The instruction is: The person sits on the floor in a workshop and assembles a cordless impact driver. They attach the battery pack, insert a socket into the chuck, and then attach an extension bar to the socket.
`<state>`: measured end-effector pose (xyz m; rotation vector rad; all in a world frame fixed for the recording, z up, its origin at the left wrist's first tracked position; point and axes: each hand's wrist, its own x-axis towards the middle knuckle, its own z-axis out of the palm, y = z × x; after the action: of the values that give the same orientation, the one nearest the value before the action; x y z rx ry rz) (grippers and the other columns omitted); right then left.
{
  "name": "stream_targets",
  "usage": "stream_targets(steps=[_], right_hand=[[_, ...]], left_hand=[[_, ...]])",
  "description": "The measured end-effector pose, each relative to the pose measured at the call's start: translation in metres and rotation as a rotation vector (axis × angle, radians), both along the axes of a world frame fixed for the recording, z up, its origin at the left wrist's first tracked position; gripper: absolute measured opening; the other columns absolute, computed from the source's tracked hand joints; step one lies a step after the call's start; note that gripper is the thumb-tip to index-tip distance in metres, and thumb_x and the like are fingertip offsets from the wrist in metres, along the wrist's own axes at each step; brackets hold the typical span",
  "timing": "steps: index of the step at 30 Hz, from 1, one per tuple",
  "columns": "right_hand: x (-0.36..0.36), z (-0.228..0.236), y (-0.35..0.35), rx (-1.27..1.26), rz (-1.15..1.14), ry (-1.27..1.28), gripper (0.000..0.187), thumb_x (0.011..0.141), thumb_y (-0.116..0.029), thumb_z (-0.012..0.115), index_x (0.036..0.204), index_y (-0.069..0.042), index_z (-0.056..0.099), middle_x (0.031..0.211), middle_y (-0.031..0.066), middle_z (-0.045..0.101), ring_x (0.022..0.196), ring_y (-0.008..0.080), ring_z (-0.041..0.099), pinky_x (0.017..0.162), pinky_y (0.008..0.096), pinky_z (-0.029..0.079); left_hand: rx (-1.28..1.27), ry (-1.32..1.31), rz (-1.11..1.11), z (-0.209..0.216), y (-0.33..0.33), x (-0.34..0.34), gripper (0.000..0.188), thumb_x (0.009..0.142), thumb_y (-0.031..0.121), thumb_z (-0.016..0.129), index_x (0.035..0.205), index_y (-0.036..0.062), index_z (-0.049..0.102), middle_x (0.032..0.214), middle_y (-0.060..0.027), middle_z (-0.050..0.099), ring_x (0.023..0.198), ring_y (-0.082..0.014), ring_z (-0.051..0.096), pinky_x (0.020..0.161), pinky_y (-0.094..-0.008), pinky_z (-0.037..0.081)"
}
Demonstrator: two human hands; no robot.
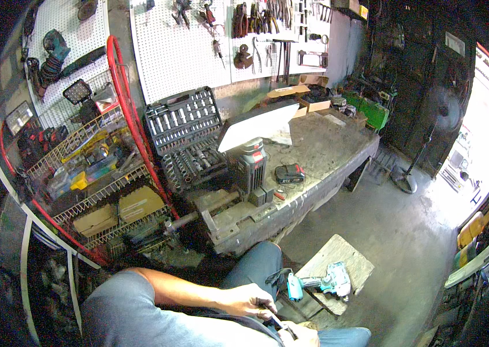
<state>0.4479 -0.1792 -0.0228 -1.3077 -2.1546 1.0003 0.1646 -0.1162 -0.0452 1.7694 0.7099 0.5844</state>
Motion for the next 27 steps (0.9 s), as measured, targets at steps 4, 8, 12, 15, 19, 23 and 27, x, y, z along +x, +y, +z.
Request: stream_targets(steps=[4, 8, 12, 15, 19, 23, 27], right_hand=[[0.008, 0.000, 0.002, -0.224, -0.062, 0.150, 0.035, 0.095, -0.020, 0.077, 0.124, 0.000, 0.077, 0.097, 0.0183, 0.079, 0.087, 0.0264, 0.076, 0.086, 0.0401, 0.061], [0.026, -0.007, 0.001, -0.098, -0.245, 0.246, 0.029, 0.096, -0.021, 0.077, 0.119, -0.003, 0.074, 0.092, 0.0214, 0.076, 0.081, 0.0328, 0.076, 0.078, 0.0413, 0.061], [0.071, -0.024, -0.015, -0.156, -0.559, 0.371, 0.030, 0.097, -0.019, 0.077, 0.122, -0.002, 0.074, 0.098, 0.0229, 0.078, 0.089, 0.0336, 0.079, 0.082, 0.0425, 0.062], [0.097, -0.041, -0.018, 0.025, -0.766, 0.238, 0.034, 0.097, -0.021, 0.080, 0.124, -0.001, 0.078, 0.110, 0.0254, 0.079, 0.097, 0.0417, 0.079, 0.082, 0.0436, 0.061], [0.108, -0.058, -0.015, 0.064, -0.878, 0.220, 0.033, 0.099, -0.023, 0.078, 0.123, -0.001, 0.078, 0.103, 0.0242, 0.079, 0.090, 0.0403, 0.079, 0.077, 0.0445, 0.060], [0.113, -0.070, 0.000, 0.013, -0.915, 0.196, 0.029, 0.101, -0.024, 0.076, 0.118, -0.001, 0.079, 0.094, 0.0229, 0.079, 0.083, 0.0396, 0.078, 0.073, 0.0452, 0.058], [0.115, -0.077, 0.021, 0.077, -0.859, 0.189, 0.027, 0.101, -0.023, 0.076, 0.117, -0.002, 0.080, 0.095, 0.0227, 0.079, 0.083, 0.0409, 0.077, 0.073, 0.0459, 0.058]], left_hand=[[0.009, 0.127, -0.029, 0.005, 0.015, 0.015, 0.031, 0.102, 0.029, 0.082, 0.120, 0.0046, 0.077, 0.096, -0.0127, 0.079, 0.083, -0.0223, 0.074, 0.078, -0.0376, 0.056], [0.267, 0.198, 0.002, 0.007, 0.039, 0.048, 0.038, 0.096, 0.018, 0.084, 0.130, 0.0069, 0.073, 0.113, -0.0169, 0.080, 0.105, -0.0338, 0.079, 0.094, -0.0420, 0.061], [0.307, 0.205, 0.220, 0.000, 0.055, 0.082, 0.072, 0.085, 0.016, 0.096, 0.148, 0.0017, 0.063, 0.135, -0.0163, 0.075, 0.126, -0.0264, 0.071, 0.112, -0.0402, 0.054], [0.505, 0.263, 0.202, -0.009, 0.082, 0.102, 0.078, 0.081, 0.009, 0.093, 0.151, 0.0000, 0.060, 0.150, -0.0227, 0.065, 0.141, -0.0359, 0.063, 0.119, -0.0450, 0.049], [0.576, 0.386, 0.156, -0.022, 0.115, 0.130, 0.092, 0.079, 0.018, 0.096, 0.159, 0.0057, 0.052, 0.169, -0.0267, 0.044, 0.155, -0.0454, 0.044, 0.127, -0.0529, 0.041], [0.646, 0.432, 0.102, -0.045, 0.158, 0.167, 0.120, 0.068, 0.045, 0.103, 0.166, 0.0095, 0.044, 0.173, -0.0320, 0.034, 0.160, -0.0511, 0.035, 0.130, -0.0589, 0.036], [0.561, 0.424, 0.082, -0.073, 0.178, 0.183, 0.127, 0.066, 0.081, 0.090, 0.163, 0.0101, 0.050, 0.167, -0.0341, 0.041, 0.152, -0.0549, 0.043, 0.125, -0.0618, 0.041]])
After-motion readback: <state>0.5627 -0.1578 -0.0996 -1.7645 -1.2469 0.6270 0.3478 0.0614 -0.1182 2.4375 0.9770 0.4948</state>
